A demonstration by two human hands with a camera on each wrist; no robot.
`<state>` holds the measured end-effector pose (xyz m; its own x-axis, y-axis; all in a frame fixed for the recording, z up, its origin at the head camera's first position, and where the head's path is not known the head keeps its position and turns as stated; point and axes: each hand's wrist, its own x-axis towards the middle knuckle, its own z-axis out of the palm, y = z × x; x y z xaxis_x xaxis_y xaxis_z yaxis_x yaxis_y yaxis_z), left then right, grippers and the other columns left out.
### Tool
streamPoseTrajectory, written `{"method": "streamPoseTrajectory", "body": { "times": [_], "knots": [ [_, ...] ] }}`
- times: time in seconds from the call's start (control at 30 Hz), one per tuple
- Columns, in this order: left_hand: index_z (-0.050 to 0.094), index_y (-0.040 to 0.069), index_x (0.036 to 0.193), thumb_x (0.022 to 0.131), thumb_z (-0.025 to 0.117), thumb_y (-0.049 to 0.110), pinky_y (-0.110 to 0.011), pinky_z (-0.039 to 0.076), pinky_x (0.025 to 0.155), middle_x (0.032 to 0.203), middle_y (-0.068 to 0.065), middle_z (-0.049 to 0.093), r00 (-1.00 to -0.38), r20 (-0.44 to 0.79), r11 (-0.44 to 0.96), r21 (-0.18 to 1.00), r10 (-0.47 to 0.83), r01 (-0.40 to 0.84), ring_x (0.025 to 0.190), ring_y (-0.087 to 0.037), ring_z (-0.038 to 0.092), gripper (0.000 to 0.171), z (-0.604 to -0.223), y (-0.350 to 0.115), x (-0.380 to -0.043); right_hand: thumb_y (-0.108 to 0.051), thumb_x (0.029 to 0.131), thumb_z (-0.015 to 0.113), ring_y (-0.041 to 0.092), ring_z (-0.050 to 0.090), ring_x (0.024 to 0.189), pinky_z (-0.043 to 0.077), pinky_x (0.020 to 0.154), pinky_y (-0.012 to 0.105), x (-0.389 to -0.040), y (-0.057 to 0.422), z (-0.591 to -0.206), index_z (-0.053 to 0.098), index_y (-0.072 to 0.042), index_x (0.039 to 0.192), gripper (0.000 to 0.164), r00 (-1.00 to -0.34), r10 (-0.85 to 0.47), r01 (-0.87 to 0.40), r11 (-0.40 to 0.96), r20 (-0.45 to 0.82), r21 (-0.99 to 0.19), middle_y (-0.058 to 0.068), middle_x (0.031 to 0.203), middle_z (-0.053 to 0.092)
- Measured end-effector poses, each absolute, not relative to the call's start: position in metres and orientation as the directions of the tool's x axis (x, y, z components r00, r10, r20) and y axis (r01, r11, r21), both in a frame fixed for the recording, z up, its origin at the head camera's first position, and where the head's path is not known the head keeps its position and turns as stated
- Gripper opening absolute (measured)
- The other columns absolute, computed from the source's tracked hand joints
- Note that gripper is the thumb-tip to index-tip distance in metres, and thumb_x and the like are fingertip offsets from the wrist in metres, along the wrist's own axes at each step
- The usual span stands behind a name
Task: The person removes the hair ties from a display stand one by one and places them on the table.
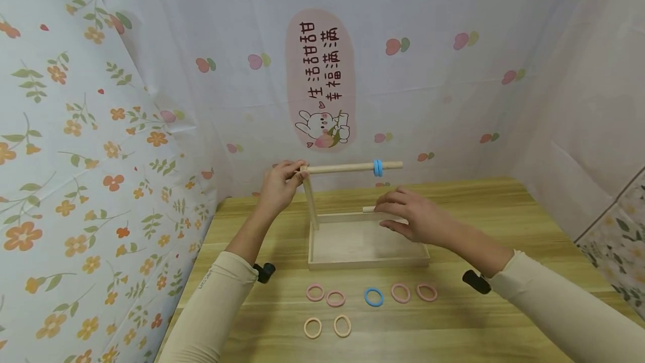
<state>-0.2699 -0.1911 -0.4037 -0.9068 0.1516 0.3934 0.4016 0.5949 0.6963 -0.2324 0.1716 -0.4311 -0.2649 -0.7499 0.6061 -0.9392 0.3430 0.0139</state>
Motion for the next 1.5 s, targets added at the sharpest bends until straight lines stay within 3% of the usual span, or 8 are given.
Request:
{"method": "streamPoseTrajectory", "body": {
  "times": [0.1, 0.27, 0.43, 0.57, 0.9, 1.17, 1.3, 1.5],
  "knots": [
    [0.073, 0.006, 0.144, 0.107, 0.072, 0.022, -0.043, 0.070, 0.089, 0.136, -0.020, 0.074, -0.907, 0.394, 0.597, 0.695, 0.149, 0.401, 0.119, -0.037, 0.080, 0.040, -0.404, -0.191, -0.270, -0.023, 0.102, 0.084, 0.026, 0.070, 0.105, 0.063, 0.083, 0.040, -0.235, 0.174, -0.430, 0.080, -0.006, 0.117, 0.023, -0.278, -0.737, -0.933, 0.360, 0.616, 0.011, 0.007, 0.116, 0.077],
    [0.073, 0.006, 0.144, 0.108, 0.071, 0.022, -0.044, 0.069, 0.092, 0.136, -0.020, 0.074, -0.911, 0.386, 0.599, 0.699, 0.142, 0.390, 0.121, -0.037, 0.079, 0.039, -0.404, -0.191, -0.271, -0.046, 0.113, 0.058, 0.027, 0.070, 0.105, 0.065, 0.082, 0.041, -0.241, 0.179, -0.428, 0.080, -0.006, 0.115, 0.046, -0.308, -0.727, -0.917, 0.398, 0.614, 0.010, 0.008, 0.116, 0.078],
    [0.072, 0.005, 0.145, 0.107, 0.072, 0.022, -0.044, 0.069, 0.094, 0.137, -0.020, 0.074, -0.915, 0.378, 0.606, 0.697, 0.143, 0.383, 0.122, -0.037, 0.078, 0.042, -0.405, -0.192, -0.271, -0.028, 0.102, 0.083, 0.029, 0.071, 0.106, 0.065, 0.083, 0.043, -0.246, 0.182, -0.423, 0.079, -0.006, 0.117, 0.027, -0.321, -0.725, -0.908, 0.418, 0.610, 0.019, 0.009, 0.117, 0.078],
    [0.071, 0.006, 0.147, 0.106, 0.072, 0.023, -0.045, 0.068, 0.096, 0.138, -0.020, 0.073, -0.915, 0.376, 0.614, 0.691, 0.146, 0.382, 0.123, -0.038, 0.078, 0.044, -0.406, -0.192, -0.271, -0.006, 0.080, 0.098, 0.028, 0.071, 0.103, 0.064, 0.080, 0.042, -0.249, 0.183, -0.422, 0.079, -0.005, 0.117, 0.042, -0.336, -0.712, -0.898, 0.440, 0.617, 0.018, 0.009, 0.118, 0.077],
    [0.071, 0.007, 0.147, 0.107, 0.072, 0.024, -0.044, 0.069, 0.093, 0.138, -0.020, 0.073, -0.919, 0.370, 0.623, 0.688, 0.138, 0.371, 0.123, -0.037, 0.078, 0.044, -0.406, -0.192, -0.270, -0.009, 0.093, 0.091, 0.028, 0.071, 0.103, 0.064, 0.079, 0.044, -0.256, 0.182, -0.416, 0.078, -0.006, 0.123, 0.033, -0.339, -0.678, -0.898, 0.440, 0.652, -0.010, 0.011, 0.119, 0.076],
    [0.071, 0.008, 0.147, 0.107, 0.072, 0.024, -0.043, 0.069, 0.093, 0.139, -0.019, 0.073, -0.917, 0.375, 0.618, 0.692, 0.135, 0.374, 0.123, -0.037, 0.078, 0.044, -0.405, -0.192, -0.269, -0.001, 0.082, 0.096, 0.029, 0.070, 0.099, 0.063, 0.072, 0.041, -0.259, 0.178, -0.409, 0.079, -0.004, 0.121, 0.042, -0.344, -0.635, -0.880, 0.475, 0.692, -0.002, 0.013, 0.117, 0.076],
    [0.072, 0.008, 0.147, 0.107, 0.072, 0.025, -0.043, 0.069, 0.093, 0.139, -0.019, 0.073, -0.917, 0.374, 0.612, 0.696, 0.136, 0.374, 0.124, -0.037, 0.078, 0.043, -0.404, -0.192, -0.268, -0.024, 0.105, 0.079, 0.032, 0.066, 0.099, 0.060, 0.074, 0.043, -0.262, 0.176, -0.407, 0.079, -0.001, 0.121, 0.028, -0.338, -0.611, -0.874, 0.486, 0.715, 0.002, 0.015, 0.116, 0.076],
    [0.072, 0.007, 0.147, 0.107, 0.072, 0.023, -0.041, 0.069, 0.091, 0.138, -0.020, 0.073, -0.914, 0.380, 0.607, 0.695, 0.146, 0.386, 0.123, -0.037, 0.078, 0.043, -0.404, -0.192, -0.269, -0.051, 0.114, 0.048, 0.035, 0.059, 0.094, 0.053, 0.074, 0.044, -0.268, 0.174, -0.407, 0.080, 0.000, 0.116, 0.061, -0.332, -0.569, -0.852, 0.523, 0.752, 0.019, 0.018, 0.114, 0.076]
  ]
}}
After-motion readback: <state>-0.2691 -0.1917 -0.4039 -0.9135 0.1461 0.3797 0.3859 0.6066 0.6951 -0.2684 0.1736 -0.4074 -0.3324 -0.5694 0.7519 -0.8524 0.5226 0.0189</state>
